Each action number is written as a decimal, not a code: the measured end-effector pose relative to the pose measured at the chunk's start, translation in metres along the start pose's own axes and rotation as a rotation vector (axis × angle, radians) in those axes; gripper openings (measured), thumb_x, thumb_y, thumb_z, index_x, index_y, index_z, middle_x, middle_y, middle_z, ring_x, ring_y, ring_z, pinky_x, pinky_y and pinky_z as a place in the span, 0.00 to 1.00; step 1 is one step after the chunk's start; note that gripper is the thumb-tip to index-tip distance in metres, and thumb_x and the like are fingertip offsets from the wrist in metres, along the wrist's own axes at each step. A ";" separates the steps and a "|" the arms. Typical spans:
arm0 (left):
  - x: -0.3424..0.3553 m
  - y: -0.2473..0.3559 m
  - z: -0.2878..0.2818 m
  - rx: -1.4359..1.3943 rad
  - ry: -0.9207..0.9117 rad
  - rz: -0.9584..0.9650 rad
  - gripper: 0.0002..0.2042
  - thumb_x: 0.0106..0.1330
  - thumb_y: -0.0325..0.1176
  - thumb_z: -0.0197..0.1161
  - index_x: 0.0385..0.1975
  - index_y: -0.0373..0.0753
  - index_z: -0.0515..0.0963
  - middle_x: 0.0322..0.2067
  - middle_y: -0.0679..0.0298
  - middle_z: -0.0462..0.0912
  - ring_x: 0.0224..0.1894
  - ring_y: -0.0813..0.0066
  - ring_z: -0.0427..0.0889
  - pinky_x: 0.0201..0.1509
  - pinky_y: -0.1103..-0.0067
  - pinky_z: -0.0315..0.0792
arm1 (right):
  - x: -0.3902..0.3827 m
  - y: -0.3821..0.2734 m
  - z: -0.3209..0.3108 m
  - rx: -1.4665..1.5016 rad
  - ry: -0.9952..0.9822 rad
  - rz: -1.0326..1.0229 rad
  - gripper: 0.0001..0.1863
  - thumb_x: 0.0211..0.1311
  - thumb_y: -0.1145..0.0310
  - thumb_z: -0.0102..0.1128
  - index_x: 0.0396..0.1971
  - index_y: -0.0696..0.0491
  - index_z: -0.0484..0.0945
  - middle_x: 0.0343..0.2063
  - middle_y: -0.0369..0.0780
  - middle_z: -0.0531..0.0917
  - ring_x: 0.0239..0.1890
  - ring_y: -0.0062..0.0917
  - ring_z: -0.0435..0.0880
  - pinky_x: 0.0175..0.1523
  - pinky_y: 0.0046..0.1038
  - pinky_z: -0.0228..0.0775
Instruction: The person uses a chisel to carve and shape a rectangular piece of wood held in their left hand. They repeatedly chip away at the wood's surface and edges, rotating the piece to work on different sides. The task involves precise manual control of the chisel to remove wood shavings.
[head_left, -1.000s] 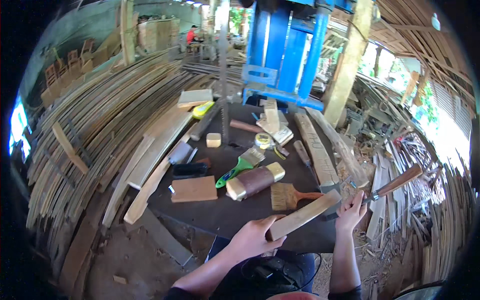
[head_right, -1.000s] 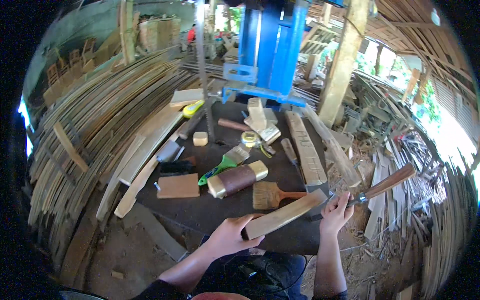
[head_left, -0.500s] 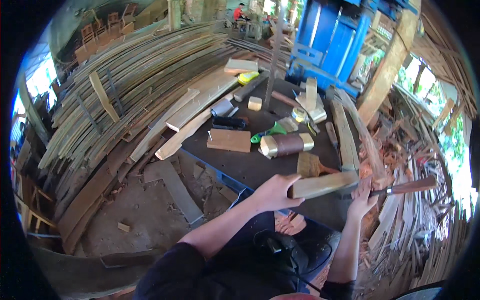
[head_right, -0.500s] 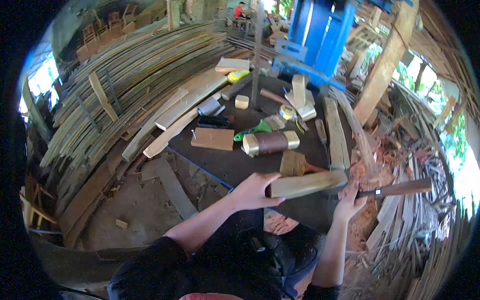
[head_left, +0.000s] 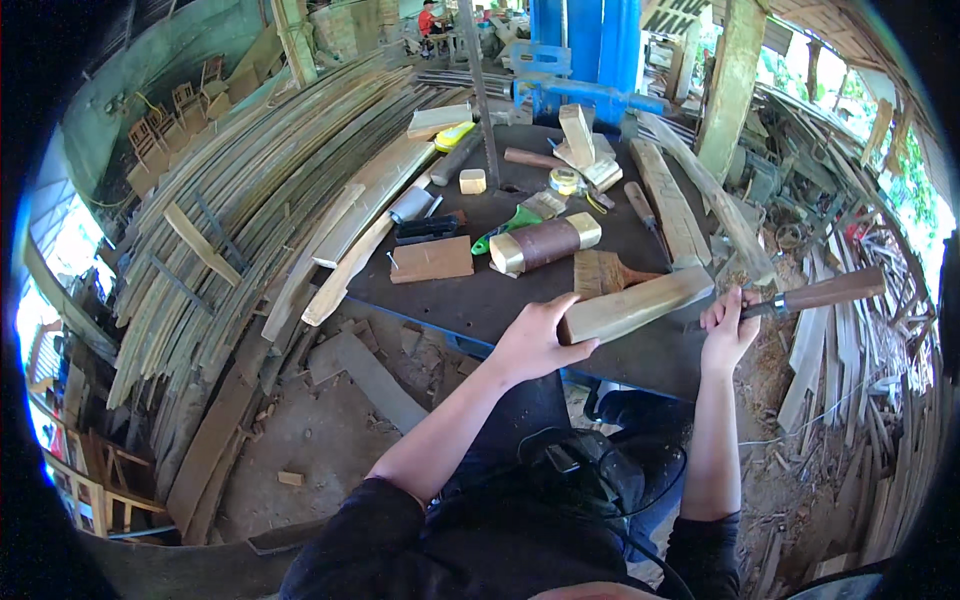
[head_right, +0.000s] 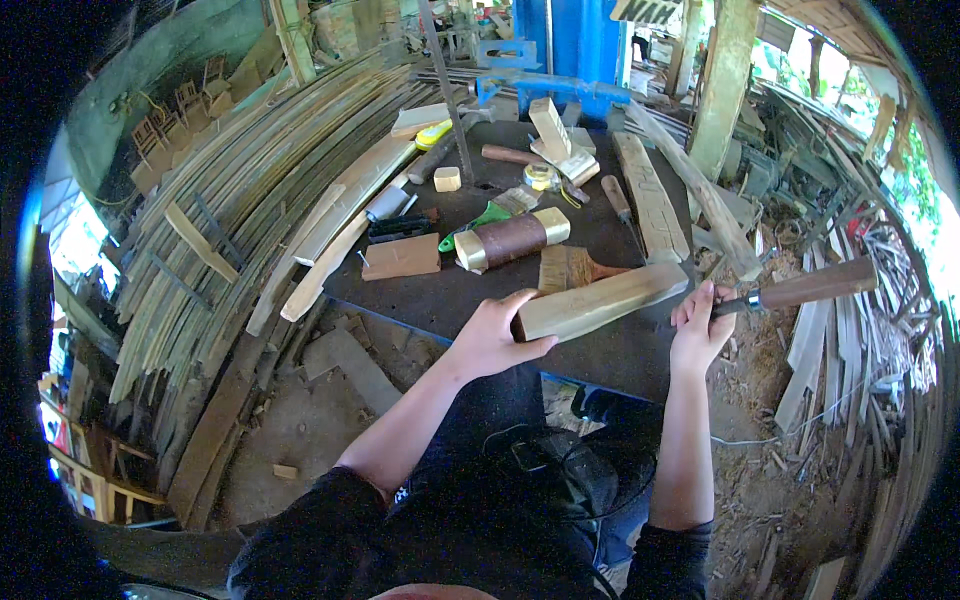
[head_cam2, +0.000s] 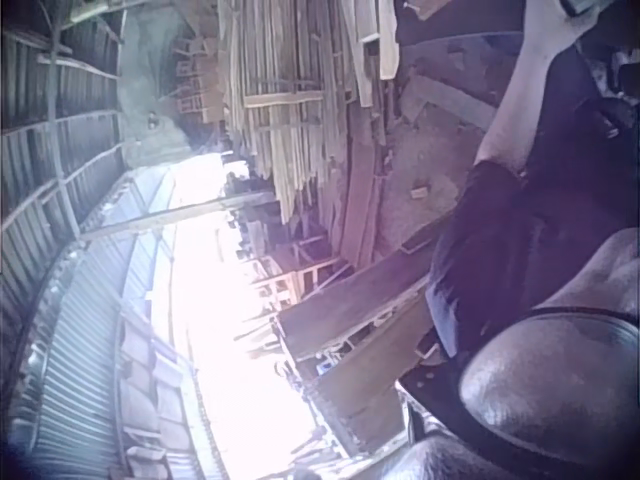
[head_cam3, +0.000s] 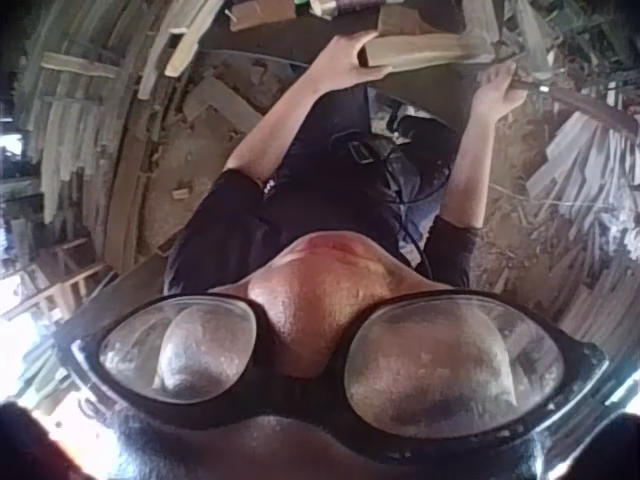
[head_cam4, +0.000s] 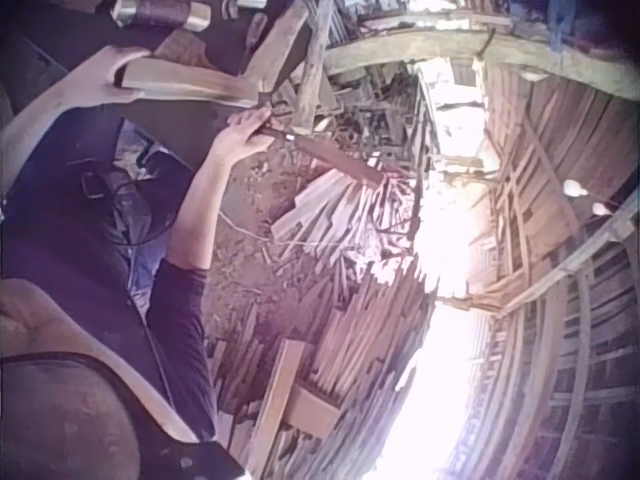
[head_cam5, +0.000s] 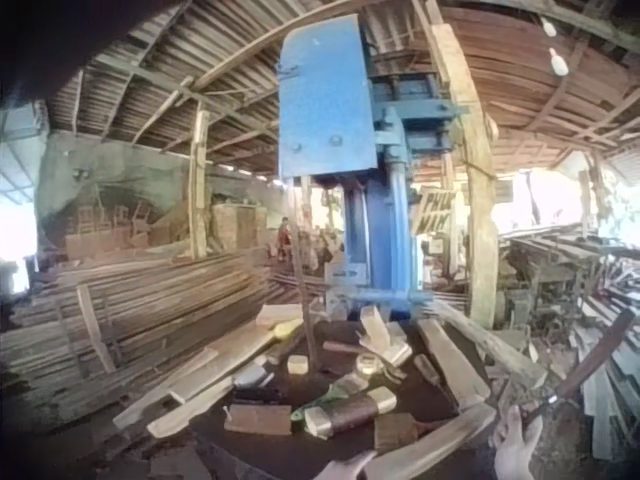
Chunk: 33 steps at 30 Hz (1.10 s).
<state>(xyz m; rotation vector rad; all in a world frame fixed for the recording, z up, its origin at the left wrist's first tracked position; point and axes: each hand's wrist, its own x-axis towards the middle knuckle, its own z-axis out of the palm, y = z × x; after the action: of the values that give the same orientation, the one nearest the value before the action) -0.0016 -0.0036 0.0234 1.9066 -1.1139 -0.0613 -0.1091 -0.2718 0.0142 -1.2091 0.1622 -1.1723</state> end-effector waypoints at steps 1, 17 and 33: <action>0.001 0.001 0.000 -0.011 -0.004 -0.006 0.33 0.54 0.46 0.74 0.54 0.29 0.73 0.36 0.45 0.85 0.38 0.56 0.88 0.45 0.71 0.79 | 0.002 0.000 -0.001 0.004 -0.006 -0.005 0.12 0.75 0.65 0.51 0.31 0.49 0.62 0.19 0.28 0.63 0.17 0.11 0.60 0.22 0.20 0.56; 0.004 -0.004 0.008 -0.012 0.054 0.069 0.33 0.53 0.43 0.75 0.53 0.25 0.74 0.41 0.45 0.84 0.43 0.59 0.86 0.50 0.71 0.78 | 0.001 0.002 -0.004 -0.009 0.024 0.018 0.08 0.74 0.65 0.54 0.36 0.50 0.66 0.18 0.29 0.64 0.16 0.13 0.62 0.23 0.21 0.59; 0.001 -0.014 0.000 -0.497 -0.157 -0.067 0.32 0.58 0.28 0.74 0.62 0.28 0.68 0.54 0.56 0.78 0.57 0.70 0.77 0.64 0.73 0.70 | 0.005 0.014 -0.008 -0.203 0.077 -0.163 0.08 0.69 0.75 0.54 0.31 0.54 0.65 0.18 0.35 0.71 0.16 0.17 0.69 0.22 0.25 0.67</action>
<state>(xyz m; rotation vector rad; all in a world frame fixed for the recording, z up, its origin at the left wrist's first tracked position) 0.0085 -0.0017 0.0143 1.5079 -1.0210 -0.4879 -0.1037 -0.2824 0.0024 -1.3758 0.2489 -1.3708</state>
